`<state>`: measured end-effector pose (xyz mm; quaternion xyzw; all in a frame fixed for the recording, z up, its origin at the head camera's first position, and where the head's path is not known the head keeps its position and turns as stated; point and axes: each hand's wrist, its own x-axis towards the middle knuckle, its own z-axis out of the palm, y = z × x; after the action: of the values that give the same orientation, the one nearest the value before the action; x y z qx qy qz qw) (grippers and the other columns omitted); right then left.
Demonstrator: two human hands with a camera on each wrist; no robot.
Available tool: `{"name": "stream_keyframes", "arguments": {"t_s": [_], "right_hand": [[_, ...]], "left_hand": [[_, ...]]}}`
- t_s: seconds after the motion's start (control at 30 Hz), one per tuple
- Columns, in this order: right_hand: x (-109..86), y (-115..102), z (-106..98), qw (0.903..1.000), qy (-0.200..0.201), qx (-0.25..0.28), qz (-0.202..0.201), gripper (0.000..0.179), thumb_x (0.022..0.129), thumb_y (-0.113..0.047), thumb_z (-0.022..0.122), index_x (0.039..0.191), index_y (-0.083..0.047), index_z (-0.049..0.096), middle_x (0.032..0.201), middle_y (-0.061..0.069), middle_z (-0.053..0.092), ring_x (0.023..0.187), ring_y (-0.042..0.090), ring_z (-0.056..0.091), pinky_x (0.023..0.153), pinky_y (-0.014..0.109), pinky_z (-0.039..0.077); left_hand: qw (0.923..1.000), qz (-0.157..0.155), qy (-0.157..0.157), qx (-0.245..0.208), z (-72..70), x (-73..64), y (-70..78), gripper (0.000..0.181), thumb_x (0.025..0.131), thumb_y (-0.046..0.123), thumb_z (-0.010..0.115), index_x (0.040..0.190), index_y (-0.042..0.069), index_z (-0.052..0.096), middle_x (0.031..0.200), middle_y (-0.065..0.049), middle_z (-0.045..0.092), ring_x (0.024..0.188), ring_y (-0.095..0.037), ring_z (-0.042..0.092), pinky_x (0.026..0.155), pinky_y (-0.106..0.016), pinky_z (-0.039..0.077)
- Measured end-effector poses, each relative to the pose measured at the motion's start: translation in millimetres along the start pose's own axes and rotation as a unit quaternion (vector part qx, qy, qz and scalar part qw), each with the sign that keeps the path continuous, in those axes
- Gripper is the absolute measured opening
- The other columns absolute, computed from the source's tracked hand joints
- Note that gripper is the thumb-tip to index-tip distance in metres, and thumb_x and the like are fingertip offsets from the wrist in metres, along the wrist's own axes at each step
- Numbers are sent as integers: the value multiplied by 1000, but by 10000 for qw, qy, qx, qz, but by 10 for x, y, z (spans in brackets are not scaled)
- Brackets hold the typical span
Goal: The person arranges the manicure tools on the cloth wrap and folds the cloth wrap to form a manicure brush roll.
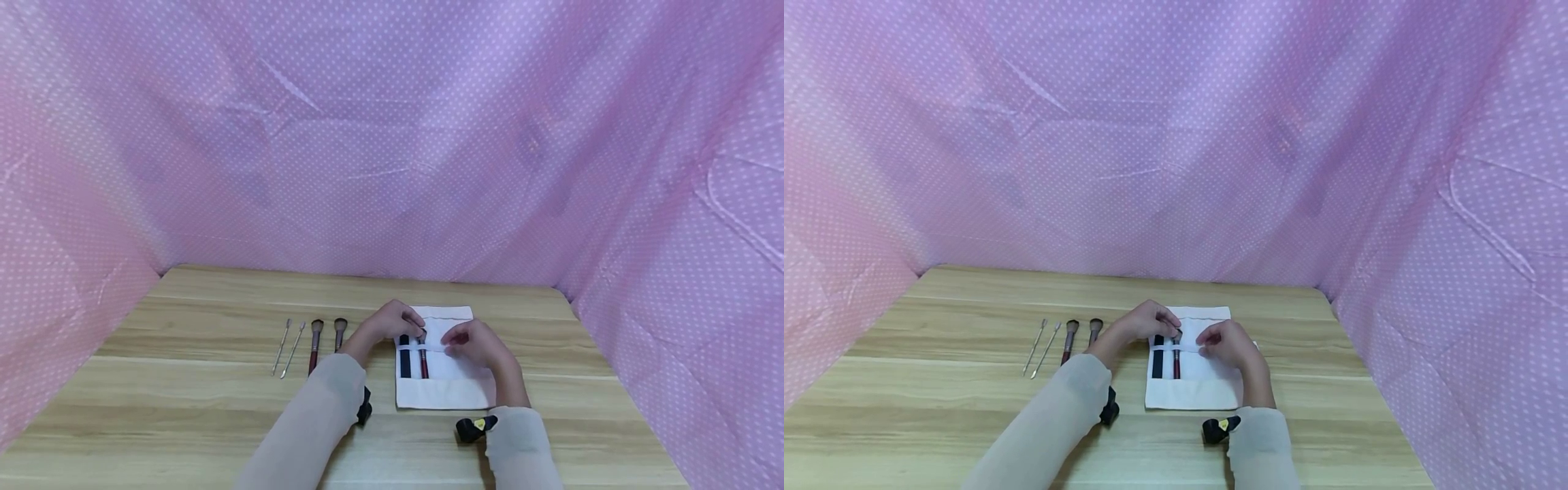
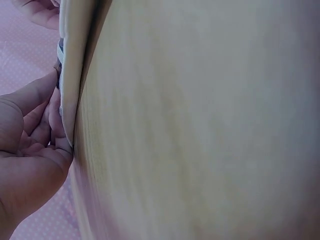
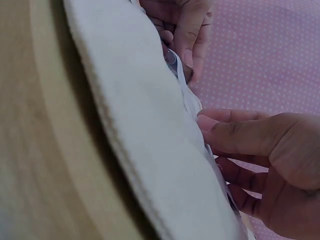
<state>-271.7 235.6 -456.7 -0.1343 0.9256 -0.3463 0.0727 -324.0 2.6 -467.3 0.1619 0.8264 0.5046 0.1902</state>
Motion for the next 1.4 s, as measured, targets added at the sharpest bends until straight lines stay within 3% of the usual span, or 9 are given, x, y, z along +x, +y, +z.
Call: {"name": "stream_keyframes", "arguments": {"t_s": [0.3, 0.43, 0.57, 0.77, 0.97, 1.2, 1.4], "right_hand": [[29, 51, 57, 9993, -240, 193, -227, 10, 90, 1, 74, 89, -9, 75, 79, -3, 65, 76, 13, 55, 73, 28, 46], [39, 63, 73, 9979, -435, 345, -328, 13, 94, 3, 67, 90, -9, 71, 81, -2, 62, 79, 15, 55, 76, 30, 45], [43, 61, 69, 9973, -483, 434, -348, 14, 95, 4, 64, 92, -8, 70, 85, -1, 63, 83, 16, 56, 81, 34, 46], [63, 90, 83, 9978, -411, 460, -237, 16, 96, 4, 63, 92, -10, 70, 86, 0, 63, 85, 17, 55, 82, 35, 45], [69, 90, 102, 9977, -346, 586, -59, 18, 96, 5, 62, 91, -10, 71, 86, 1, 63, 85, 18, 55, 82, 34, 46], [49, 92, 104, 9974, -310, 653, -15, 18, 95, 5, 61, 90, -8, 72, 87, 1, 64, 85, 18, 55, 81, 33, 46], [34, 74, 94, 9974, -324, 643, -73, 18, 95, 6, 61, 90, -8, 71, 86, 1, 64, 85, 17, 56, 81, 32, 47]], "left_hand": [[10000, 6, -44, -59, -3, 1, 0, 14, 92, 10, 77, 106, 8, 78, 96, 0, 74, 91, -15, 63, 84, -31, 50], [9999, 53, -80, -88, -35, -21, 25, 16, 95, 11, 74, 110, 8, 76, 102, 0, 73, 96, -16, 62, 91, -35, 50], [9995, 301, -40, 70, -100, -68, 66, 19, 97, 15, 71, 114, 7, 75, 108, 0, 72, 102, -16, 62, 98, -39, 49], [9979, 399, 192, 468, -281, -178, 138, 23, 100, 19, 69, 118, 6, 73, 109, 1, 70, 108, -19, 61, 102, -42, 48], [9918, 389, 431, 1135, -499, -377, 175, 23, 101, 19, 67, 119, 5, 72, 106, 0, 68, 105, -20, 61, 96, -41, 51], [9835, 425, 619, 1644, -732, -562, 40, 20, 97, 14, 71, 113, 3, 72, 102, -3, 71, 101, -20, 63, 94, -42, 51], [9840, 356, 661, 1614, -892, -746, -96, 20, 97, 12, 71, 113, 1, 72, 101, -3, 70, 101, -21, 64, 93, -43, 53]]}}
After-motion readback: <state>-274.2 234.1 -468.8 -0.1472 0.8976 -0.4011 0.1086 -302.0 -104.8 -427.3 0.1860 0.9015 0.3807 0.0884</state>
